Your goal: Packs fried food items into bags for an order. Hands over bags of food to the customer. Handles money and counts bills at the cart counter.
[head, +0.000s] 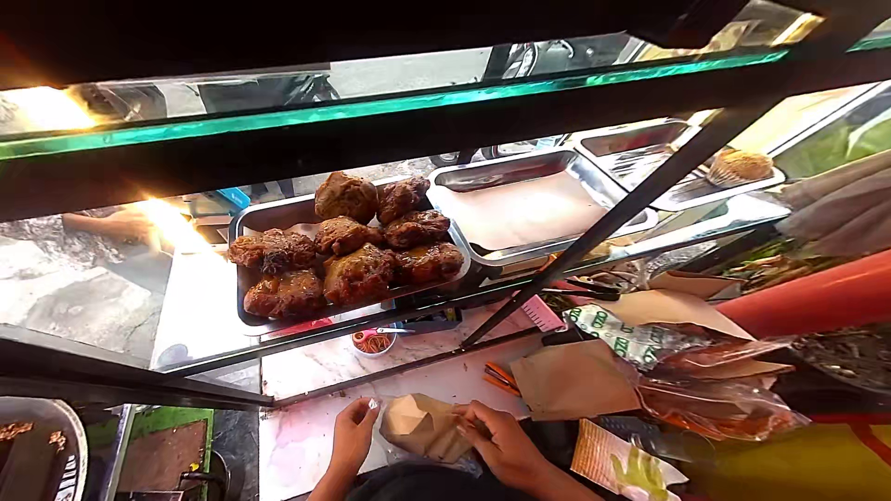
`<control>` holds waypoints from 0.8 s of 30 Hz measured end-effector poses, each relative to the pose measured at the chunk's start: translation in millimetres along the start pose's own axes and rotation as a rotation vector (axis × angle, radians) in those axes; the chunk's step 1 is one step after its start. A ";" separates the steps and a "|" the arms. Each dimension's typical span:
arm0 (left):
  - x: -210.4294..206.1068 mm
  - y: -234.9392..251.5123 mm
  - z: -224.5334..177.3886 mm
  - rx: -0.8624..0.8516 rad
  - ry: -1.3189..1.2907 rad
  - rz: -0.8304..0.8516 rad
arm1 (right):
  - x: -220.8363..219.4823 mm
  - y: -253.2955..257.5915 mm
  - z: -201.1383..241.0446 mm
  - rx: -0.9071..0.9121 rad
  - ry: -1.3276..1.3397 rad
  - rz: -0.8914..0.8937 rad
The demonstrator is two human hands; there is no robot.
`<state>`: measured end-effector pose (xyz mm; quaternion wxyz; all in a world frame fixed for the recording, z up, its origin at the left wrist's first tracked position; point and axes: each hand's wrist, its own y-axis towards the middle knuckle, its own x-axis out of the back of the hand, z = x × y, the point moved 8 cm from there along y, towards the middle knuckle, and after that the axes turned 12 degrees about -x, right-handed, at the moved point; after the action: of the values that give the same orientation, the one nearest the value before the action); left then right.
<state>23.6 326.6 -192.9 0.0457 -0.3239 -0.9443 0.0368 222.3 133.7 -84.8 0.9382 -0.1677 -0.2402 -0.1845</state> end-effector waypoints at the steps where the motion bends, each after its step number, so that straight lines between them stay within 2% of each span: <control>1: -0.3 -2.3 -4.7 -0.003 0.048 0.016 | 0.8 1.8 1.7 -0.023 -0.020 -0.025; 4: -7.7 -4.5 -27.0 -0.017 0.087 0.083 | -2.0 7.1 16.1 0.051 -0.130 -0.013; 8: -29.5 0.2 -79.2 -0.131 -0.099 0.174 | -8.5 13.1 42.5 0.212 -0.271 0.166; 10: -42.3 -0.7 -116.9 -0.244 -0.099 0.228 | -8.5 17.1 53.5 0.200 -0.349 0.212; 13: -57.2 -5.1 -166.8 -0.369 -0.087 0.269 | -14.7 24.6 60.8 0.029 -0.442 0.330; 16: -50.1 -3.8 -162.7 -0.269 -0.106 0.203 | -12.4 30.4 39.4 -0.091 -0.415 0.340; 19: -29.2 -1.0 -157.8 -0.188 -0.107 0.132 | 2.9 23.6 14.4 -0.090 -0.462 0.318; 21: -27.9 0.1 -156.6 -0.118 -0.143 0.102 | 11.7 10.4 17.0 0.027 -0.578 0.270; 24: -38.0 11.4 -163.9 -0.074 -0.188 0.064 | 26.8 0.4 55.2 0.285 -0.776 0.119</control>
<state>78.4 318.8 -33.6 -0.0562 -0.3504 -0.9343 0.0337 223.0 149.2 -25.5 0.8008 -0.1067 -0.5891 -0.0181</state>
